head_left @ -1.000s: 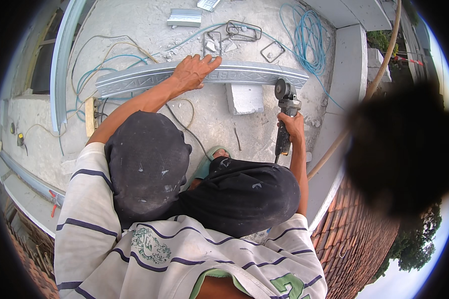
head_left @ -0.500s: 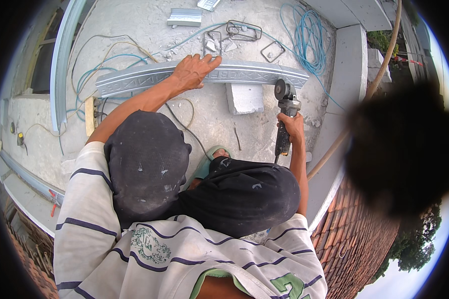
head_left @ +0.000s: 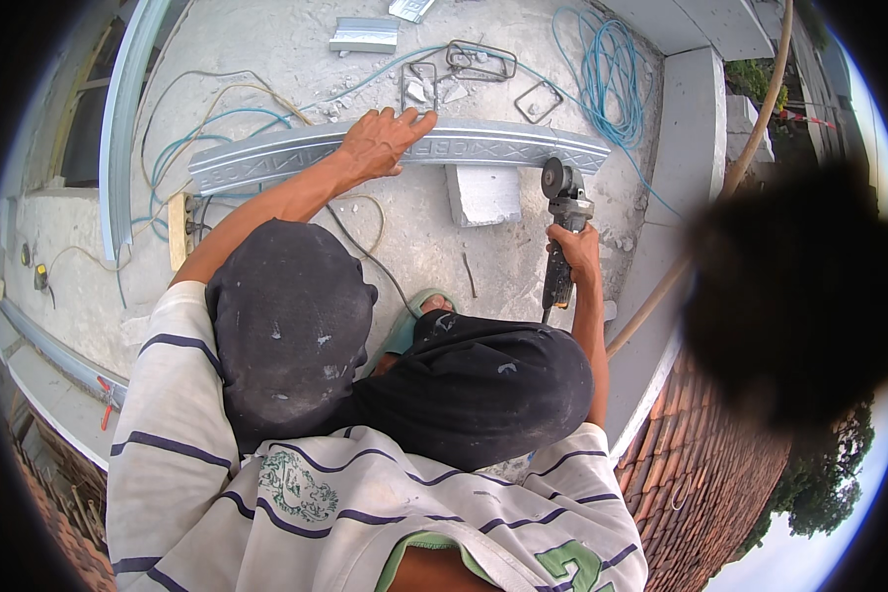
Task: The person holds a metal profile against a concrete block, cuts it using an angle grinder, and then uses a screwdriver to mark the surface.
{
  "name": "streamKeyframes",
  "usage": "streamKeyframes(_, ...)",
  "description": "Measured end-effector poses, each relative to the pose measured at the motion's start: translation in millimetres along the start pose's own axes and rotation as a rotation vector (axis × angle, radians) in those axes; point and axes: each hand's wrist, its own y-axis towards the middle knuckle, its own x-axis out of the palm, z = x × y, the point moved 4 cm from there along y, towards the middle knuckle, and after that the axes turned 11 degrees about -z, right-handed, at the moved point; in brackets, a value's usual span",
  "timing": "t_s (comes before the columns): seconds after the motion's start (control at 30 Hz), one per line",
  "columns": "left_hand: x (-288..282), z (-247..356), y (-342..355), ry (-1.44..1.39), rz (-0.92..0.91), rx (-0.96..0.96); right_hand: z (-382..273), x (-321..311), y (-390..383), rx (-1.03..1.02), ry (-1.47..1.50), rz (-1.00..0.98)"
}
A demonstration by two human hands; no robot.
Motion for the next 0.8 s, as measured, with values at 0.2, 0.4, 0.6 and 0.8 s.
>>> streamKeyframes(0.2,-4,1,1,-0.031,-0.054,-0.032,4,-1,1,0.017,-0.019,-0.007)
streamKeyframes(0.4,-2,-3,1,-0.065,-0.058,-0.026,10,0,-8,0.015,0.007,-0.011)
streamKeyframes(0.6,-15,-13,2,-0.195,-0.225,0.005,0,-5,-37,-0.011,0.045,0.009)
streamKeyframes(0.8,-16,-26,5,-0.303,-0.395,0.093,-17,-7,-55,-0.019,0.049,0.019)
